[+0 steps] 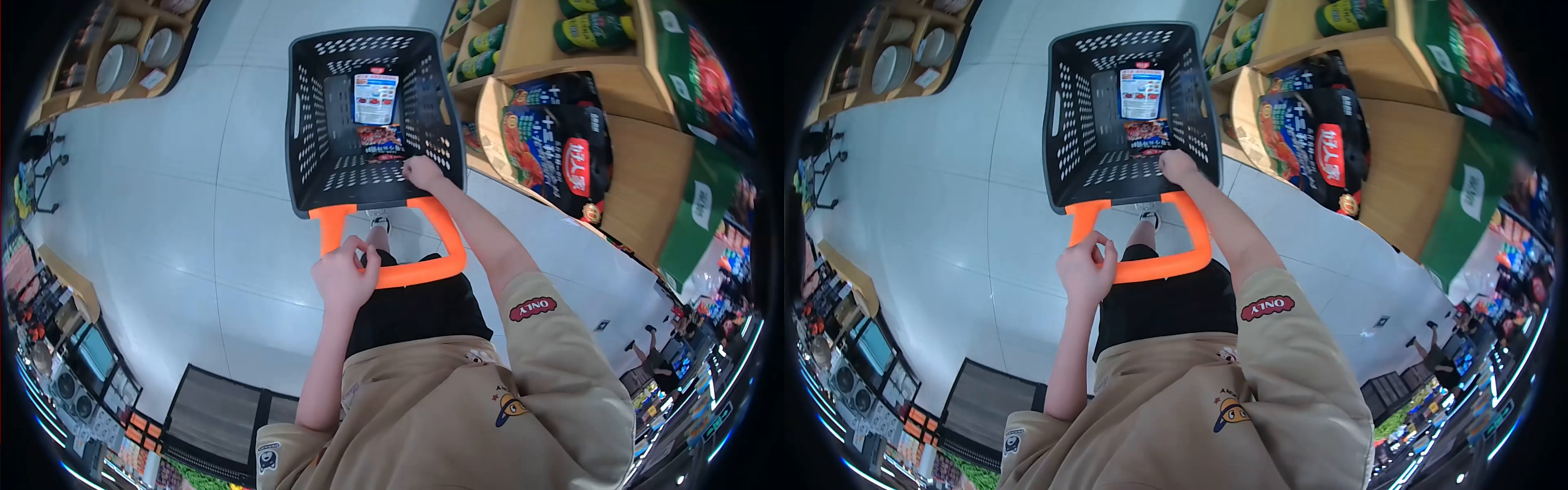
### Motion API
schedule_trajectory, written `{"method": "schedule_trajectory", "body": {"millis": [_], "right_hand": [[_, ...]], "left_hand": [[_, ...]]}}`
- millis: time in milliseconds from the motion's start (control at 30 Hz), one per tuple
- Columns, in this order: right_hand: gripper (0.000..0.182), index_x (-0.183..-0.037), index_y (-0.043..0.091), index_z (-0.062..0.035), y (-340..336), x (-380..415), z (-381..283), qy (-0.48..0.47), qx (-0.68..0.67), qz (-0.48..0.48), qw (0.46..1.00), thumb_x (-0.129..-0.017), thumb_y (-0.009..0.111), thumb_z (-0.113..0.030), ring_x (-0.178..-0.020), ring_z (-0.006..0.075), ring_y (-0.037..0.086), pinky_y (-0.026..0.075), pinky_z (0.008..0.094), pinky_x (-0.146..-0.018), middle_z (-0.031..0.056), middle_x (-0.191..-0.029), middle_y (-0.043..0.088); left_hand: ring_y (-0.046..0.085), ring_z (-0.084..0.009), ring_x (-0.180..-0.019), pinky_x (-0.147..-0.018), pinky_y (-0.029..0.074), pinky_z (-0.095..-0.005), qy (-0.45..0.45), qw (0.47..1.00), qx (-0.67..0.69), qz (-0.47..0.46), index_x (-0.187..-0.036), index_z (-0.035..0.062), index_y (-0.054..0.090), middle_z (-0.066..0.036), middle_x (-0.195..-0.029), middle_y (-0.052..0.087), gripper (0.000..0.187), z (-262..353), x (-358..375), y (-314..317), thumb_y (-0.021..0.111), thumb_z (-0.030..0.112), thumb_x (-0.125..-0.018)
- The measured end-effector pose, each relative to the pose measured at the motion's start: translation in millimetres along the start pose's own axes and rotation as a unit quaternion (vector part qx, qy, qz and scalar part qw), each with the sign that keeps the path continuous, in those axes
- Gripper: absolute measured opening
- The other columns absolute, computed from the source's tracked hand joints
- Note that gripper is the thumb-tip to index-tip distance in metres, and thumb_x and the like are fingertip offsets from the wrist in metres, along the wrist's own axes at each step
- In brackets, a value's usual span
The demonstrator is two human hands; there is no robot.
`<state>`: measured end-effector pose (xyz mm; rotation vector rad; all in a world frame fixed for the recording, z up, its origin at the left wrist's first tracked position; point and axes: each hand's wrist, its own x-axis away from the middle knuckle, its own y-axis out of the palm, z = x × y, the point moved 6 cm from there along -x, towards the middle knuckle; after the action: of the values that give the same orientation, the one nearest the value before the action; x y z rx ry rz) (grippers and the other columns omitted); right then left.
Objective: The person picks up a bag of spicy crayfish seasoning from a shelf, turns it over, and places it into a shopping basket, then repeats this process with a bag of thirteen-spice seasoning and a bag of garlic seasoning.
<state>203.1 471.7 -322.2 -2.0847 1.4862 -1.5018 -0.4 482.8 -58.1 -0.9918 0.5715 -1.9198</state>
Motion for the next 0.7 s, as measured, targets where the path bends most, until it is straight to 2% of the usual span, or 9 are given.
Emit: {"method": "schedule_trajectory", "body": {"millis": [133,233,300,400,433,500,567,633,700], "right_hand": [[0.013,-0.072,0.064,-0.0063,-21.3,44.9,-2.9,0.026,-0.194,0.093,0.976,-0.07,0.052,-0.009,-0.072,0.0254,0.061,0.047,0.0337,-0.07,0.0136,-0.075,0.062],[0.015,-0.079,0.063,-0.0012,-43.3,85.7,5.7,0.061,-0.396,0.175,0.899,-0.076,0.05,-0.008,-0.07,0.0171,0.061,0.047,0.0286,-0.067,0.0079,-0.073,0.064],[0.017,-0.083,0.062,-0.0012,-58.6,118.0,-1.4,0.045,-0.427,0.14,0.892,-0.079,0.049,-0.011,-0.071,0.0158,0.059,0.046,0.0278,-0.069,0.0065,-0.075,0.063],[0.021,-0.085,0.062,-0.0012,-80.5,178.8,-35.1,-0.014,-0.46,0.118,0.88,-0.081,0.051,-0.019,-0.079,0.0173,0.057,0.044,0.0278,-0.074,0.0079,-0.083,0.061],[0.021,-0.085,0.062,-0.0012,-82.4,194.2,-40.6,-0.018,-0.463,0.132,0.876,-0.081,0.051,-0.019,-0.079,0.0173,0.057,0.044,0.0278,-0.074,0.0079,-0.083,0.061],[0.028,-0.088,0.061,-0.0005,-94.7,224.4,-57.9,-0.136,-0.434,0.216,0.864,-0.083,0.05,-0.026,-0.088,0.0203,0.054,0.041,0.0291,-0.079,0.0107,-0.09,0.058],[0.032,-0.094,0.058,0.0,-94.3,245.5,-67.1,-0.14,-0.431,0.211,0.866,-0.082,0.052,-0.029,-0.094,0.0243,0.052,0.039,0.031,-0.083,0.013,-0.096,0.056],[0.033,-0.097,0.055,-0.0002,-97.0,261.9,-73.1,-0.107,-0.26,0.315,0.907,-0.08,0.053,-0.029,-0.093,0.0265,0.052,0.039,0.0325,-0.083,0.0134,-0.098,0.055],[0.031,-0.095,0.053,-0.0011,-92.5,275.7,-73.1,-0.104,-0.248,0.36,0.893,-0.079,0.055,-0.027,-0.092,0.0288,0.052,0.04,0.0348,-0.082,0.013,-0.096,0.054]], "left_hand": [[0.05,-0.0198,-0.041,-0.041,0.037,-0.0315,0.019,0.999,-0.035,0.026,-0.062,0.0112,0.055,-0.001,-0.041,0.045,0.016,1.4,1.3,2.4,0.057,0.025,-0.069],[0.051,-0.0208,-0.043,-0.043,0.038,-0.0321,0.053,0.997,-0.044,0.034,-0.06,0.0109,0.055,-0.002,-0.043,0.046,0.022,4.9,4.0,4.7,0.059,0.03,-0.07],[0.052,-0.0215,-0.044,-0.044,0.039,-0.0325,0.082,0.995,-0.046,0.027,-0.058,0.0105,0.055,-0.003,-0.043,0.047,0.026,9.2,7.4,8.2,0.06,0.033,-0.07],[0.052,-0.0213,-0.043,-0.044,0.039,-0.0328,0.141,0.986,-0.092,0.011,-0.06,0.007,0.059,-0.005,-0.045,0.05,0.031,17.7,16.0,10.4,0.059,0.036,-0.071],[0.053,-0.0218,-0.044,-0.045,0.04,-0.033,0.135,0.987,-0.088,0.023,-0.06,0.0065,0.06,-0.006,-0.047,0.052,0.035,20.0,17.2,10.5,0.057,0.039,-0.073],[0.055,-0.0224,-0.046,-0.047,0.041,-0.0332,0.139,0.986,-0.085,0.038,-0.06,0.006,0.061,-0.007,-0.048,0.053,0.039,20.8,17.4,17.3,0.054,0.041,-0.075],[0.057,-0.0224,-0.049,-0.049,0.043,-0.033,0.1,0.989,-0.108,0.023,-0.062,0.0054,0.063,-0.008,-0.049,0.055,0.045,14.9,18.2,25.8,0.049,0.044,-0.079],[0.057,-0.022,-0.05,-0.051,0.044,-0.0335,0.09,0.988,-0.122,0.019,-0.061,0.0047,0.063,-0.008,-0.047,0.054,0.049,19.4,26.5,32.2,0.044,0.045,-0.081],[0.057,-0.0227,-0.05,-0.052,0.044,-0.0346,0.067,0.99,-0.127,0.003,-0.061,0.0047,0.063,-0.008,-0.047,0.054,0.05,13.9,37.0,43.3,0.042,0.046,-0.082]]}}
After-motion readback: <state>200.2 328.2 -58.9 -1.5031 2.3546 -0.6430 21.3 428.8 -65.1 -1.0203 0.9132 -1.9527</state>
